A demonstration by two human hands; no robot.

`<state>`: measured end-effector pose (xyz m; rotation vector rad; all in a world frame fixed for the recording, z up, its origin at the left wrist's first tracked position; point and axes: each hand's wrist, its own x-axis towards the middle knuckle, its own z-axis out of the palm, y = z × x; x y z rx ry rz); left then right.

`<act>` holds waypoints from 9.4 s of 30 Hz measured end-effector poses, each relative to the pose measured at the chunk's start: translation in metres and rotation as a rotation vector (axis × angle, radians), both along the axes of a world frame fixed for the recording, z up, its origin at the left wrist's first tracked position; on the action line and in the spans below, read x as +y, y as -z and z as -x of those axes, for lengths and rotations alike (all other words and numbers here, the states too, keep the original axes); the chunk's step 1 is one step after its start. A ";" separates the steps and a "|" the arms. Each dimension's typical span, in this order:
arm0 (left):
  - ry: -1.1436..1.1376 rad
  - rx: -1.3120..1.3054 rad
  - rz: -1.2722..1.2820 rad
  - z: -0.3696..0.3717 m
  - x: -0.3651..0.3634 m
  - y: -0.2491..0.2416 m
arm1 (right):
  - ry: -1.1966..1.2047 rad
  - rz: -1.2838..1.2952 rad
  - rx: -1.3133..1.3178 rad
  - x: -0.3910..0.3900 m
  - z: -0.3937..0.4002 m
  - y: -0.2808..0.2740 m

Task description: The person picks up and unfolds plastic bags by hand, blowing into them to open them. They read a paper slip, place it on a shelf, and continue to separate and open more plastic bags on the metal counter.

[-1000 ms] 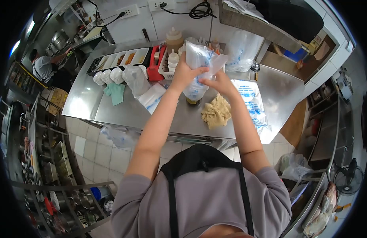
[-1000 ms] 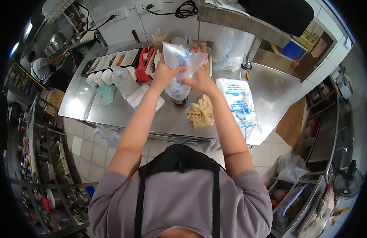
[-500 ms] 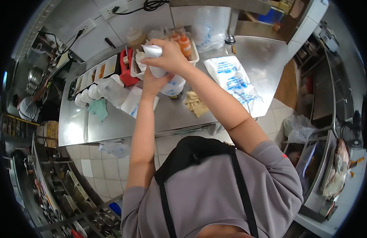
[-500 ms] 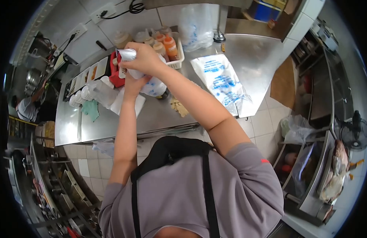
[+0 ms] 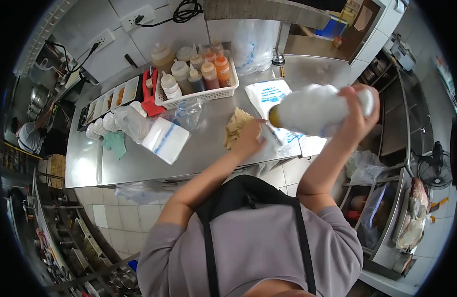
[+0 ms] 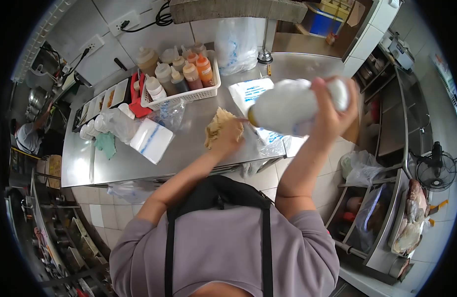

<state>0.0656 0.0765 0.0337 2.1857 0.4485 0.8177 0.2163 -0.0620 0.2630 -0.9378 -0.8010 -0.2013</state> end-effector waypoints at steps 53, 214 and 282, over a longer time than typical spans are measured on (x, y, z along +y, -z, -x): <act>-0.780 -0.757 0.056 0.256 -0.099 -0.124 | -0.433 1.360 -0.639 0.157 -0.156 0.216; -1.020 -0.324 0.729 0.527 -0.016 -0.095 | -0.743 0.871 -1.469 0.155 0.308 0.240; -0.167 0.494 0.104 0.321 0.076 -0.223 | -0.524 0.623 -1.129 0.150 0.250 -0.011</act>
